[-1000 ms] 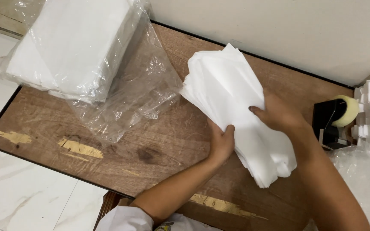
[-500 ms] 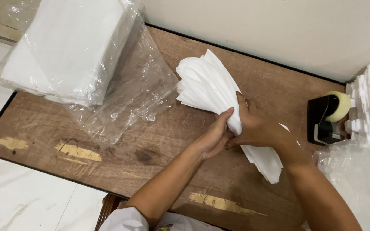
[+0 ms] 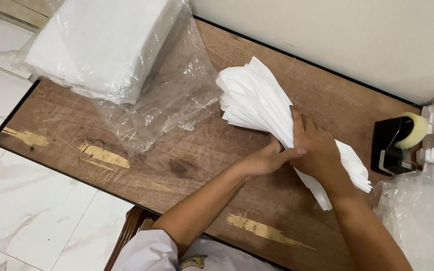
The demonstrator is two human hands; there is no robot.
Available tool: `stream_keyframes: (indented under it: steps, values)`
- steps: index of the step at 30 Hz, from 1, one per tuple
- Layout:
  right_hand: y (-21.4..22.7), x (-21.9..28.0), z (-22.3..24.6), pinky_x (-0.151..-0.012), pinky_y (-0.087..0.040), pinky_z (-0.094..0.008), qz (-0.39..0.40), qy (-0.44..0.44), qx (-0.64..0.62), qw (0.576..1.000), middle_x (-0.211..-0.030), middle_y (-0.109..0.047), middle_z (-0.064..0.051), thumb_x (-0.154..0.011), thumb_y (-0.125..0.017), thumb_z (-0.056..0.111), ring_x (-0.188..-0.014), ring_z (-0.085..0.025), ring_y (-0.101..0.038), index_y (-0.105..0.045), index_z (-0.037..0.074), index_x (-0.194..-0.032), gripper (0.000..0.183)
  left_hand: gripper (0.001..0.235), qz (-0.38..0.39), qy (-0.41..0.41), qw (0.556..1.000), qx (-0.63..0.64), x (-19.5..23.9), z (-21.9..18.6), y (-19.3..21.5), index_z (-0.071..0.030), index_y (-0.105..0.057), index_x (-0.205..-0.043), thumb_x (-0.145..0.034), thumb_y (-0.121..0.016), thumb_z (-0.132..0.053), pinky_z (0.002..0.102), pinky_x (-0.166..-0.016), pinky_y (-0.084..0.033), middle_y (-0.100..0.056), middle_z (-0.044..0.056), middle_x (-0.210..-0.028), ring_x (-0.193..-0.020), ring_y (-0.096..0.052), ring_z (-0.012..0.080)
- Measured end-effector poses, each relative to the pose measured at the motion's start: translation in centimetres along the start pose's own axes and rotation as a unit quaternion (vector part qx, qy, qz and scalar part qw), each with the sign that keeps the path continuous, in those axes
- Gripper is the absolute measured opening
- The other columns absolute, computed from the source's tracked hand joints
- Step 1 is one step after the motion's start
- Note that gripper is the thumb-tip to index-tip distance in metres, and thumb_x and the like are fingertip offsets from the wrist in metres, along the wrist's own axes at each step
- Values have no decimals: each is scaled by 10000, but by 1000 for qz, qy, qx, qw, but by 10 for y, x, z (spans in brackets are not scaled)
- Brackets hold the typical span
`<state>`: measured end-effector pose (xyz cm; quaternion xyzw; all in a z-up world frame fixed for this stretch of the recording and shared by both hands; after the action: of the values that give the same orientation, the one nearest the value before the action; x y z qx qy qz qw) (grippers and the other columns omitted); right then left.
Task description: Folding stacks of white bags and inserting them into clear plastic sleeves for packaging.
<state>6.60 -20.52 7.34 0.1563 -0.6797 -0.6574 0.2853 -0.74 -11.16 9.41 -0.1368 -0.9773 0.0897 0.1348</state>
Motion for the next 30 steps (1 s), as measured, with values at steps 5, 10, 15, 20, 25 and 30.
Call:
stream_keyframes:
  steps: [5, 10, 15, 20, 25, 30]
  values:
    - [-9, -3, -3, -978, -427, -515, 6, -26, 8, 1000, -1319, -470, -250, -691, -688, 195, -1130, -457, -555, -112, 93, -1520, 1014, 1093, 14, -39, 999, 26, 9, -3, 1, 90, 122, -1436, -805, -523, -528, 568, -1128, -87, -54, 325, -1511, -1423, -64, 416]
    - [-12, 2, -1, -966, -446, -503, -10, -45, 23, 999, -1320, -478, -237, -704, -696, 162, -1134, -445, -555, -139, 103, -1519, 989, 1078, 19, -54, 998, 26, 1, 9, -2, 95, 97, -1439, -815, -525, -526, 555, -1138, -94, -89, 304, -1515, -1425, -74, 399]
    - [20, 12, 10, -893, -503, -468, -36, -31, 26, 999, -1198, -570, -233, -736, -698, 180, -1027, -420, -635, -199, 99, -1506, 921, 875, -5, -121, 993, -4, -16, 55, 5, 95, -126, -1416, -859, -591, -396, 559, -1131, -171, -225, 283, -1485, -1413, -162, 412]
    - [46, 21, -7, -869, -501, -498, -22, -58, -43, 997, -1190, -593, -236, -723, -664, 214, -1028, -423, -633, -276, 107, -1489, 865, 330, -198, -249, 838, -443, 33, 20, 50, -53, -620, -1048, -821, -636, -292, 478, -856, -446, -581, 159, -1120, -1096, -533, 358]
    - [83, 39, -18, -576, -510, -419, 44, -156, -28, 986, -1139, -636, -88, -746, -661, 261, -804, -318, -646, -233, 282, -1504, 871, 516, -417, -186, 587, -669, 77, 5, 126, -103, -529, -1126, -842, -674, -509, 451, -870, -362, -426, 180, -1215, -1105, -418, 311]
    - [111, 68, -24, -774, -464, -500, 30, -183, -63, 981, -1170, -647, -92, -626, -694, 240, -1041, -421, -603, -272, 324, -1514, 986, 656, -367, -33, 474, -800, 89, 32, 181, -93, -469, -1130, -514, -643, 52, 467, -876, -351, -461, 198, -1179, -1040, -444, 313]
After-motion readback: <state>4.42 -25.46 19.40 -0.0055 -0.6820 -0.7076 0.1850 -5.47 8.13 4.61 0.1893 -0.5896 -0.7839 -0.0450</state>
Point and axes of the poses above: each hand's wrist, its own x-axis away from the middle knuckle, its own y-axis out of the back of the hand, z = x × y, the point moved 4 cm from there along -x, towards the middle knuckle
